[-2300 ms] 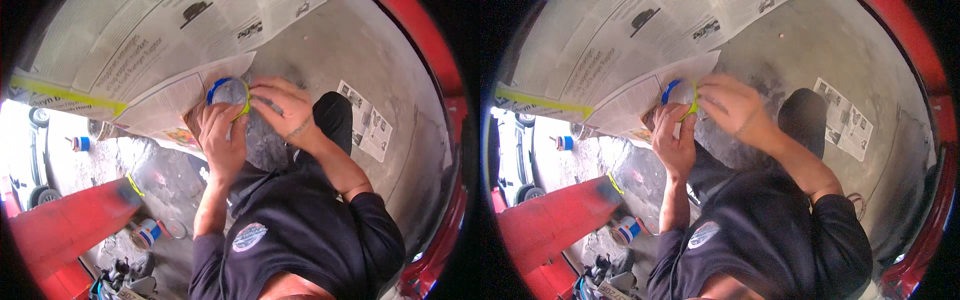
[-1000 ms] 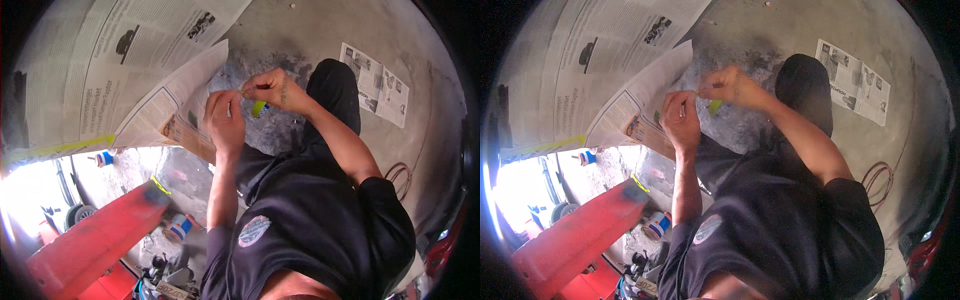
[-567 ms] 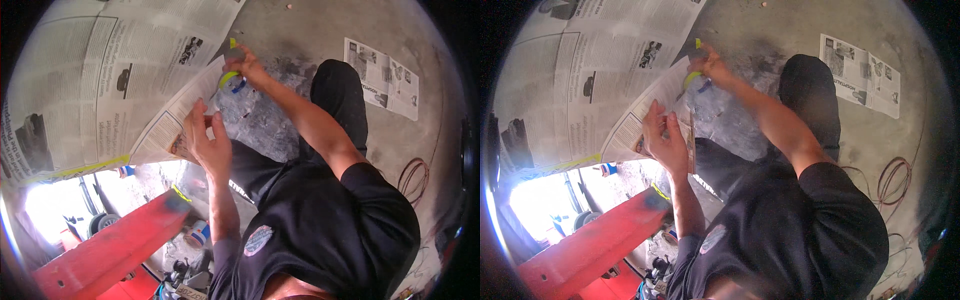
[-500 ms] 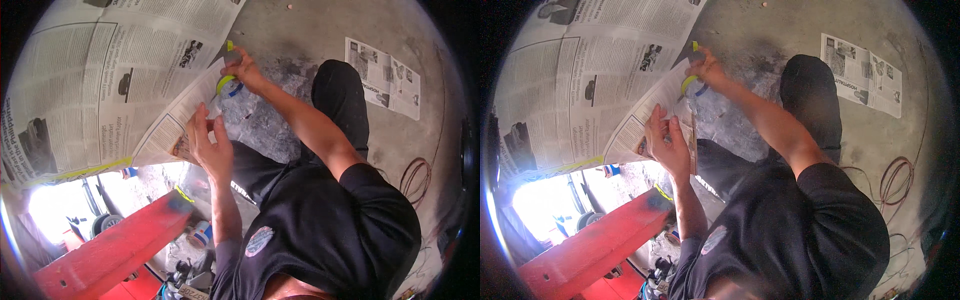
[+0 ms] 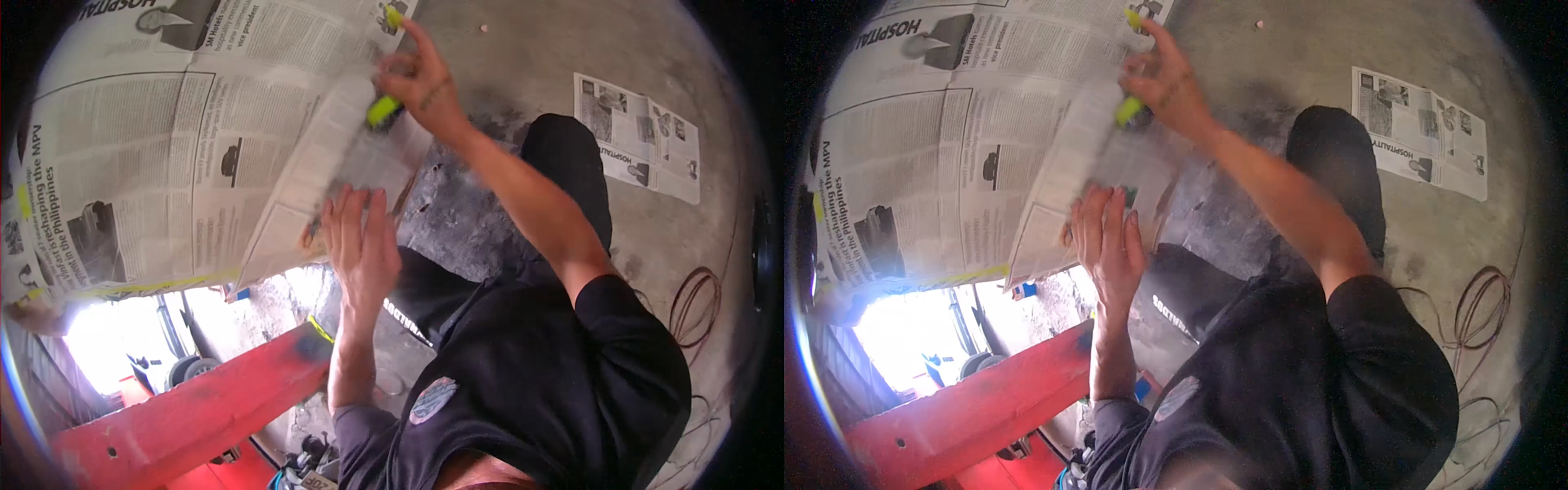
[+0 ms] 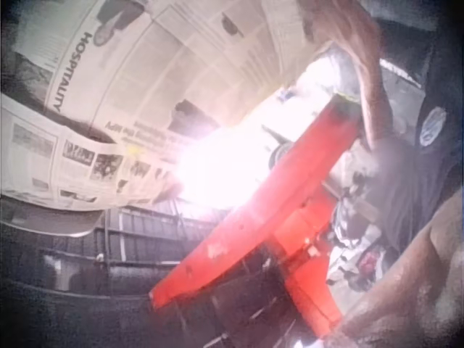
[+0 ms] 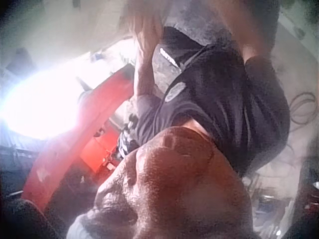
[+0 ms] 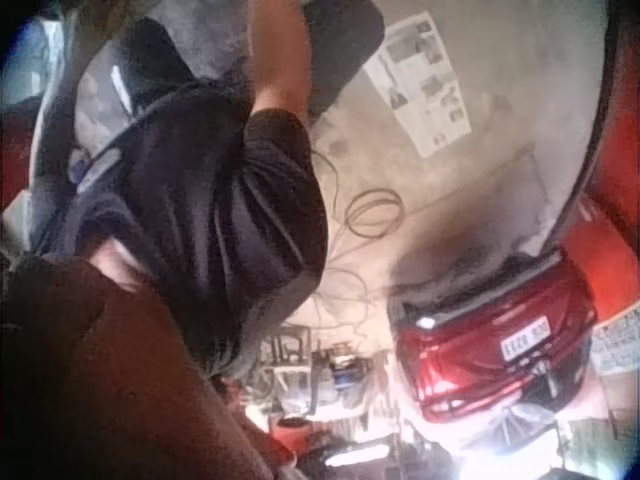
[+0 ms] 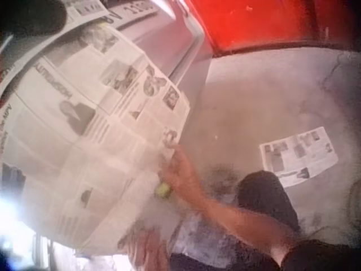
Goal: The person covers the rear of a red car with newspaper sheets and secures them using yellow tape. They repeatedly tear tape, press it onto the newspaper, and smooth the edges to ensure coverage.
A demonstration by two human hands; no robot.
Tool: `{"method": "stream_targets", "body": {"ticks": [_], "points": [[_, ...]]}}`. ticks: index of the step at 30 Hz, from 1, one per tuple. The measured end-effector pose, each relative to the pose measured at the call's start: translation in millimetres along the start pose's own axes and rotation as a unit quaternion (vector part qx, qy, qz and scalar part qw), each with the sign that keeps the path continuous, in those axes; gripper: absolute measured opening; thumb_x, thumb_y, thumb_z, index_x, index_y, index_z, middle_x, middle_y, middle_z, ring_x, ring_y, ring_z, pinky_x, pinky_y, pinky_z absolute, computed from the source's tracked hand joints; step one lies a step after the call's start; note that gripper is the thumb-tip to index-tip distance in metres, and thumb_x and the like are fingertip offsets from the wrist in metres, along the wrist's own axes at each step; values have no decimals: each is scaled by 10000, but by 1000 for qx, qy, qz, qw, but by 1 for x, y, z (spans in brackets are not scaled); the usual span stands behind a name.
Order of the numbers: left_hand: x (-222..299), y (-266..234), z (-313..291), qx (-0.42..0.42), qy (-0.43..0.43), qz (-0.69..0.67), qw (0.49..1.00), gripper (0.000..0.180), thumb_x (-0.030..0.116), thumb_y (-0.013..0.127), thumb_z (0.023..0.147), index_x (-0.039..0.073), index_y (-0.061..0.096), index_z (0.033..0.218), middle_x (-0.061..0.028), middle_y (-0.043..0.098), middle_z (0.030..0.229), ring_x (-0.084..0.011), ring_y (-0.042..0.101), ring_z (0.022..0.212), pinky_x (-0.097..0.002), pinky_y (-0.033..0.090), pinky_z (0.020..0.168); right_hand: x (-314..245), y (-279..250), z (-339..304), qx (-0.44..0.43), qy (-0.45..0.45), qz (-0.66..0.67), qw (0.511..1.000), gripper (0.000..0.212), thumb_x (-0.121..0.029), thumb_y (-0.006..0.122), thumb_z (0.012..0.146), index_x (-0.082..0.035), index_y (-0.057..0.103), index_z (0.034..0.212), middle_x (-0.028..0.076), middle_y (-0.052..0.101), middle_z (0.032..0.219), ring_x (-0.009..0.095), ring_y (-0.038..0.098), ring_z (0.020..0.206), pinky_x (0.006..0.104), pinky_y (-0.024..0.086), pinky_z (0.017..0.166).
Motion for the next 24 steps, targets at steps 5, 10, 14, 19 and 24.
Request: {"method": "stream_targets", "body": {"ticks": [5, 10, 14, 19, 24], "points": [[-25, 12, 15, -87, 52, 140, 985, 465, 101, 670, 892, 90, 616, 1354, -180, 496, 1482, -419, 405, 1436, -695, 263, 1157, -47, 41, 66, -91, -62, 9, 994, 757, -21, 632, 868, -142, 365, 1566, 58, 649, 806, 179, 622, 747, 333, 524, 714], [-67, 52, 53, -156, 121, 231, 953, 512, 147, 583, 909, 128, 580, 1421, -123, 397, 1605, -386, 297, 1519, -706, 185, 1195, -47, 52, 84, -115, -88, -50, 988, 784, -34, 638, 859, -150, 347, 1577, 40, 640, 812, 149, 613, 741, 317, 516, 703], [-93, 72, 64, -194, 156, 285, 926, 508, 147, 526, 945, 133, 556, 1453, -88, 342, 1650, -346, 247, 1550, -682, 169, 1215, -29, 26, 69, -113, -33, -21, 993, 802, -50, 647, 855, -132, 332, 1588, 50, 646, 821, 167, 616, 745, 321, 520, 719], [-93, 80, 79, -222, 197, 324, 898, 503, 154, 509, 961, 104, 544, 1460, -72, 313, 1669, -327, 233, 1560, -653, 158, 1235, 63, -37, 78, 66, -50, -49, 995, 757, -136, 698, 892, -110, 358, 1568, 58, 699, 945, 156, 648, 822, 309, 535, 748], [-88, 101, 99, -261, 239, 341, 871, 526, 158, 526, 954, 106, 535, 1478, -60, 307, 1675, -315, 202, 1571, -614, 147, 1255, 127, -60, -13, 39, 118, 59, 990, 460, -259, 713, 963, -32, 612, 1350, 65, 760, 1066, 124, 685, 843, 264, 534, 719]]}}
Point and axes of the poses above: each hand's wrist, its own z-axis towards the middle knuckle, its own y-axis out of the palm, x = y × z, the point moved 3 cm from there along z, towards the middle knuckle
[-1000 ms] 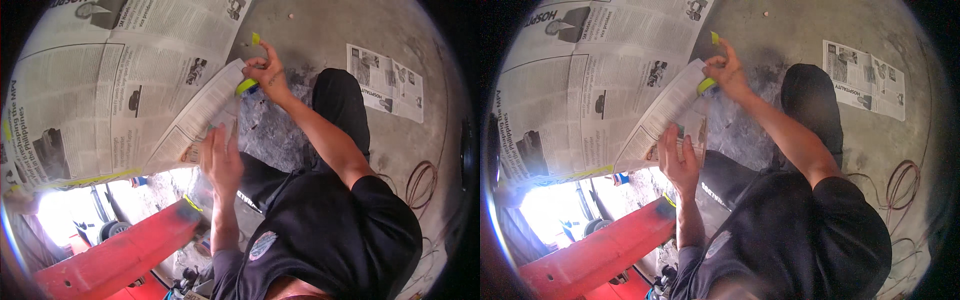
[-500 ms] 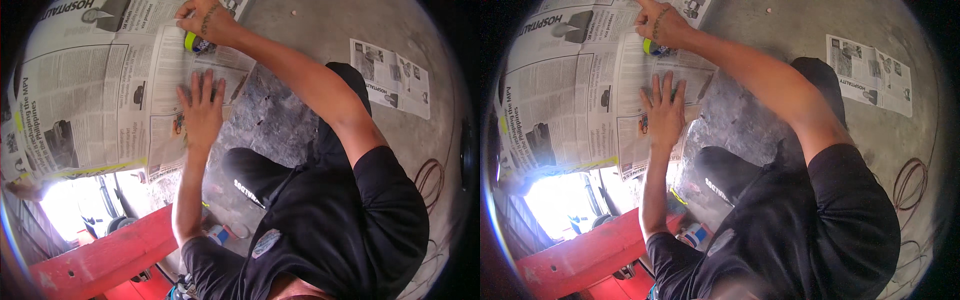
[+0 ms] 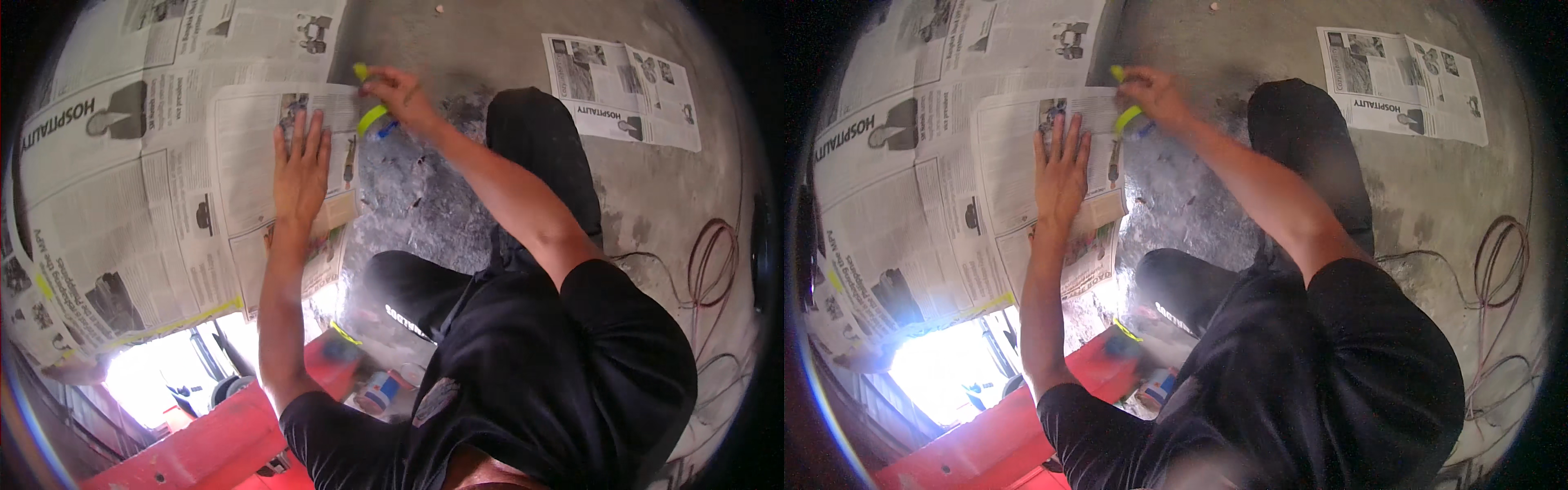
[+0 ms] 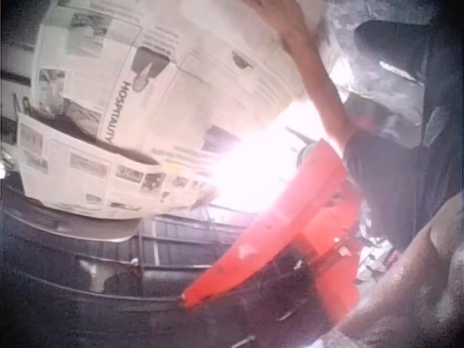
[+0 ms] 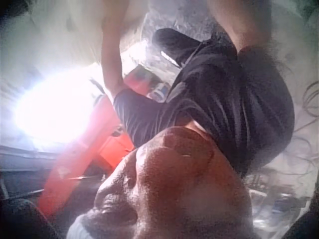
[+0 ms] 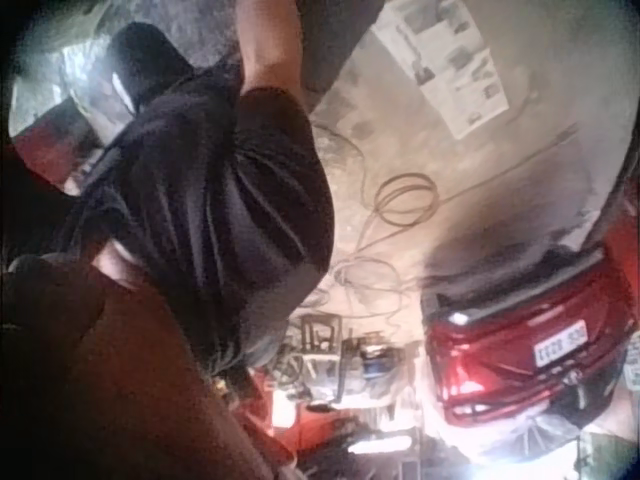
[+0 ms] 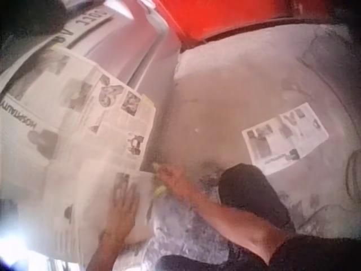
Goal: The person covers the rear of a red car with newspaper sheets and secures them using yellow tape. They repeatedly tear tape, press it onto the newspaper, and smooth the edges to ensure coverage.
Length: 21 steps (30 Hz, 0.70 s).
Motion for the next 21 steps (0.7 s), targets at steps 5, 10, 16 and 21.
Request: {"method": "stream_targets", "body": {"ticks": [5, 10, 16, 21], "points": [[3, -2, 35, -23, 43, 73, 996, 560, 174, 543, 946, 92, 514, 1499, -49, 312, 1669, -308, 201, 1569, -597, 151, 1259, 25, 23, 8, -36, 109, 80, 990, 308, -305, 721, 955, -58, 747, 1138, 25, 742, 958, 111, 641, 799, 290, 517, 679], [6, -1, 46, -60, 53, 118, 990, 594, 208, 549, 948, 78, 477, 1523, -46, 334, 1643, -316, 257, 1537, -616, 182, 1240, 21, 22, 24, -109, 101, 45, 988, 307, -309, 685, 994, -17, 714, 1086, 55, 755, 1072, 114, 669, 916, 271, 523, 798], [7, 5, 57, -12, 37, 99, 994, 640, 233, 549, 962, 85, 401, 1567, -61, 420, 1543, -312, 338, 1473, -626, 235, 1206, 36, 22, 49, -123, -2, 24, 992, 254, -270, 705, 975, -19, 717, 1015, 47, 743, 969, 135, 676, 900, 305, 539, 810], [10, 12, 65, 28, 11, 127, 991, 593, 235, 541, 957, 91, 472, 1528, -68, 456, 1480, -294, 405, 1392, -613, 285, 1167, 50, 26, 62, -136, -8, 44, 990, 220, -242, 707, 973, -22, 712, 982, 60, 739, 937, 144, 688, 891, 322, 550, 818]]}}
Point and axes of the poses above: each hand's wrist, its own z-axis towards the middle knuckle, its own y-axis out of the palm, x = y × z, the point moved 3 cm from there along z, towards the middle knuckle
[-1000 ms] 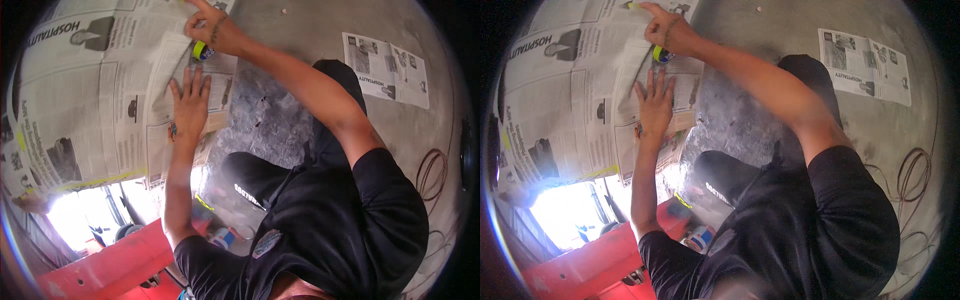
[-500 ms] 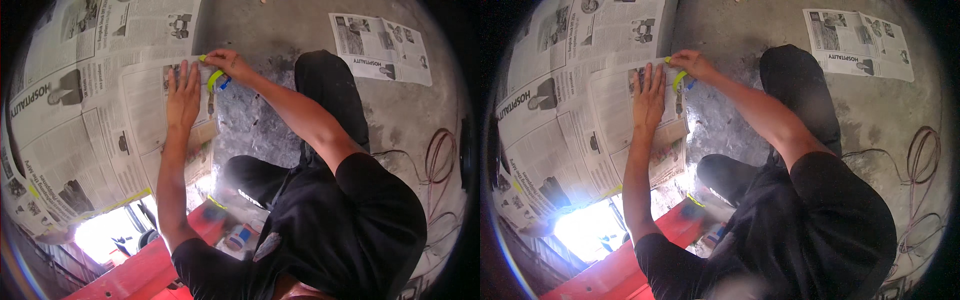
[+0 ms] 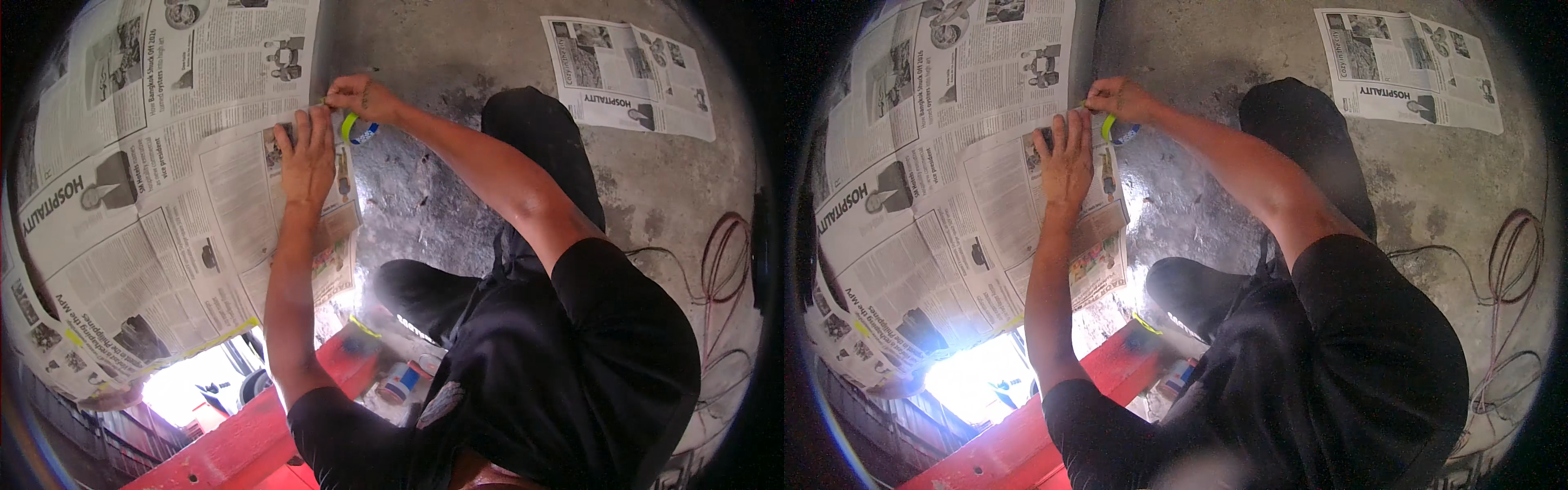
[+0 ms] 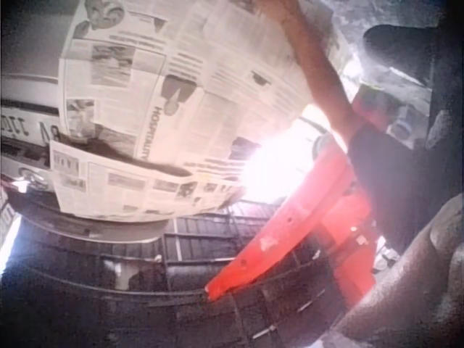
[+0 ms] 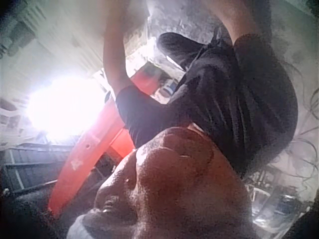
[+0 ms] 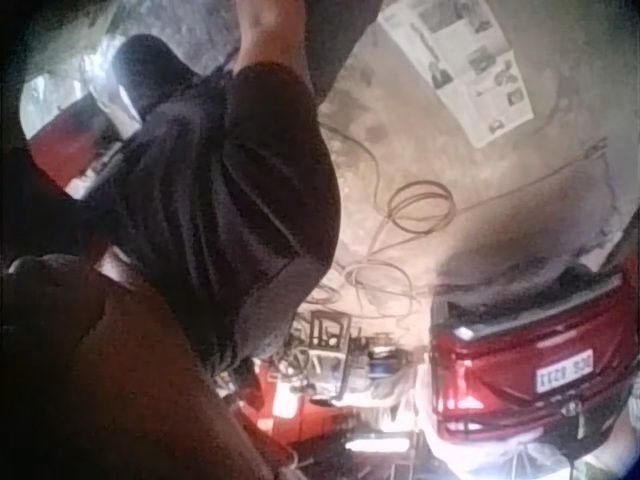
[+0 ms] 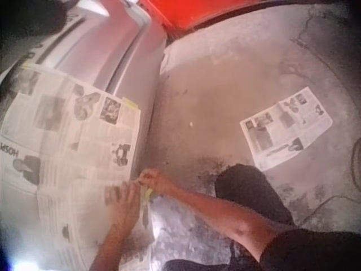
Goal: The person covers the rear of a red car with newspaper sheets and secures them using yellow tape. They repeatedly tear tape, press it onto the newspaper, and smooth the edges to ensure coverage.
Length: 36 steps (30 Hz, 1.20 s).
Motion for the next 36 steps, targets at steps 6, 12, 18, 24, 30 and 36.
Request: {"method": "stream_targets", "body": {"ticks": [6, 12, 18, 24, 30, 36], "points": [[-1, 1, 9, 20, -11, 26, 999, 577, 253, 556, 943, 106, 503, 1499, -59, 477, 1453, -276, 425, 1353, -612, 315, 1136, 7, 1, 4, 13, 12, -38, 999, 258, -264, 710, 966, -13, 709, 1026, 108, 743, 958, 196, 702, 903, 351, 559, 855], [1, -2, 10, 40, -9, -26, 999, 570, 236, 579, 937, 111, 512, 1489, -80, 498, 1445, -293, 452, 1344, -603, 314, 1123, 16, 7, -30, 261, 17, -253, 931, 445, -232, 683, 953, -7, 607, 1329, 249, 673, 1241, 362, 667, 1136, 450, 512, 1004], [4, 5, 3, 12, -27, -10, 1000, 560, 252, 577, 945, 84, 524, 1477, -88, 494, 1463, -290, 450, 1346, -596, 312, 1135, -10, 50, -58, 64, 64, -78, 993, 549, -123, 577, 930, 5, 511, 1460, 280, 645, 1314, 395, 647, 1191, 440, 492, 1048], [-4, -3, 23, 88, -28, -34, 995, 547, 233, 585, 930, 55, 548, 1446, -108, 513, 1436, -293, 454, 1343, -586, 315, 1149, 8, 38, -33, 67, 32, -118, 990, 482, -118, 541, 910, 16, 598, 1370, 214, 685, 1147, 300, 655, 1015, 392, 513, 926], [10, -37, -17, 149, -188, -368, 898, 488, 139, 657, 916, 9, 584, 1381, -169, 561, 1379, -327, 519, 1280, -513, 370, 1123, -90, 3, -101, 120, 102, -183, 970, 354, -131, 623, 932, -20, 677, 1264, 24, 631, 800, 106, 564, 735, 301, 480, 672], [82, -59, -82, 118, -312, -861, 384, 279, 114, 736, 952, -10, 694, 1199, -50, 671, 942, -122, 584, 804, -281, 473, 716, -157, 41, -126, 6, 40, -261, 964, 254, -106, 631, 964, -21, 695, 1194, 24, 628, 821, 90, 572, 785, 282, 487, 723]]}}
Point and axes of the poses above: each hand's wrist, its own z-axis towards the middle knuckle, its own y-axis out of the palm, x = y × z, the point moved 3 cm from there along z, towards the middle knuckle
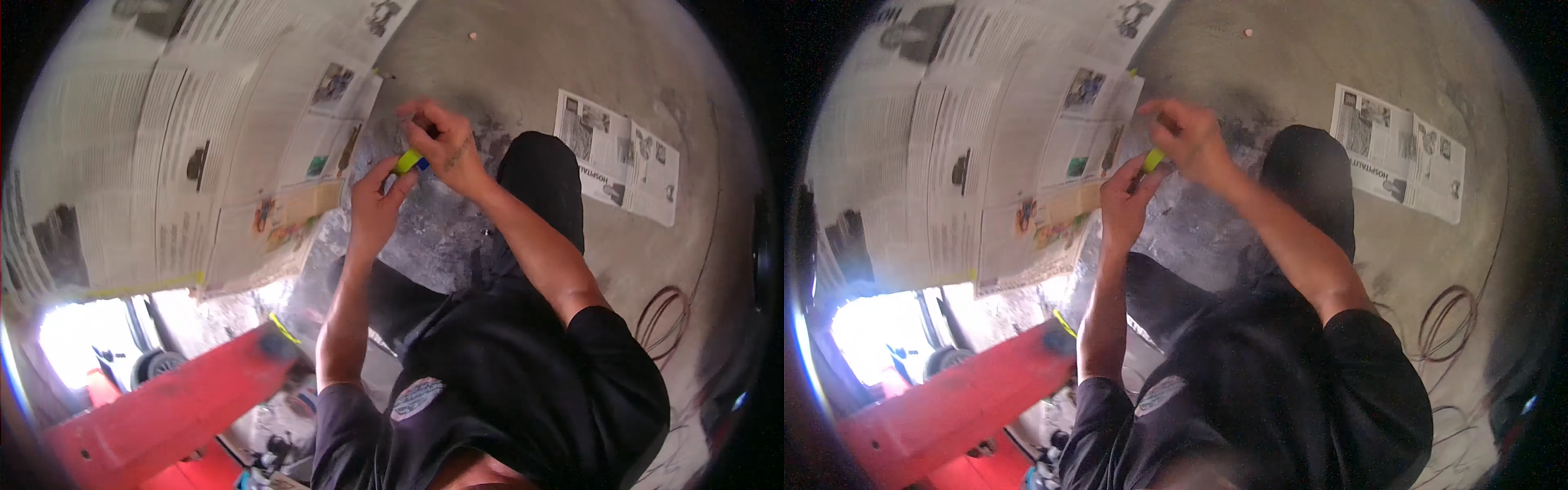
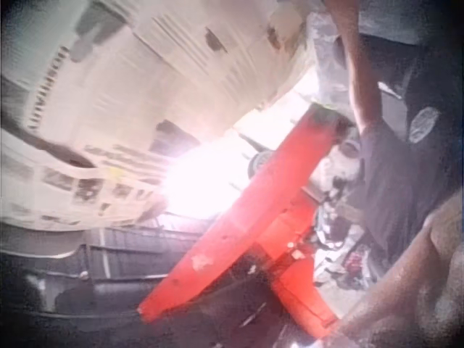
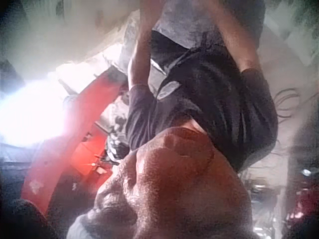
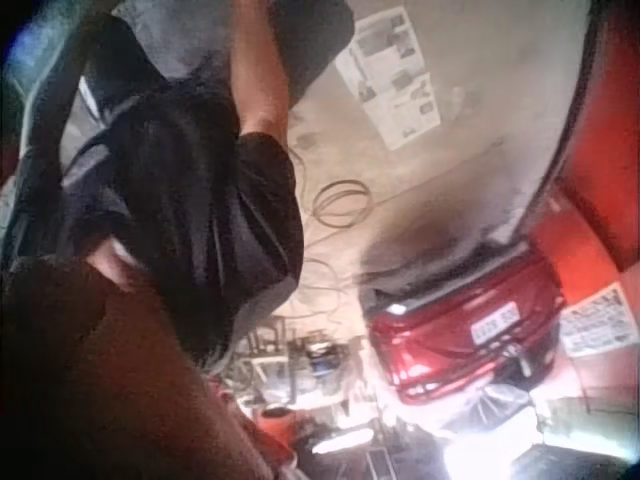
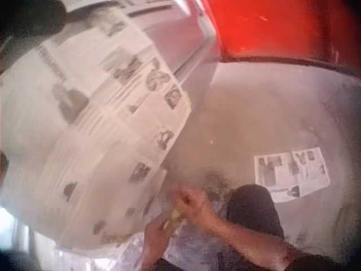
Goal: The person covers the rear of a red car with newspaper sheets and secures them using yellow tape. They repeatedly tear tape, press it onto the newspaper, and smooth the edges to ensure coverage.
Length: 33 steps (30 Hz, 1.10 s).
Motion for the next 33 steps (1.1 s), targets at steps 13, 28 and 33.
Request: {"method": "stream_targets", "body": {"ticks": [13, 28, 33], "points": [[8, -55, -93, 267, 91, 64, 957, 274, 3, 761, 824, 16, 737, 1096, -105, 717, 991, -243, 644, 880, -349, 496, 825, -56, 76, -54, -92, -300, -234, 920, 207, 2, 785, 822, -4, 741, 1024, 132, 712, 1126, 289, 723, 955, 351, 581, 808], [-29, -89, -154, 273, 123, 141, 944, 269, 15, 769, 769, 27, 716, 1033, -97, 681, 918, -307, 628, 922, -433, 458, 897, -35, 141, -81, -205, -200, -234, 929, 151, 46, 734, 852, 27, 720, 1001, 145, 733, 1011, 263, 735, 867, 337, 583, 773], [-41, -90, -172, 320, 75, 90, 940, 271, 18, 762, 777, 31, 713, 1044, -89, 672, 916, -312, 621, 940, -439, 447, 922, -35, 155, -83, -250, -180, -194, 931, 132, 41, 717, 874, 31, 711, 1005, 130, 725, 1016, 226, 712, 857, 318, 567, 763]]}}
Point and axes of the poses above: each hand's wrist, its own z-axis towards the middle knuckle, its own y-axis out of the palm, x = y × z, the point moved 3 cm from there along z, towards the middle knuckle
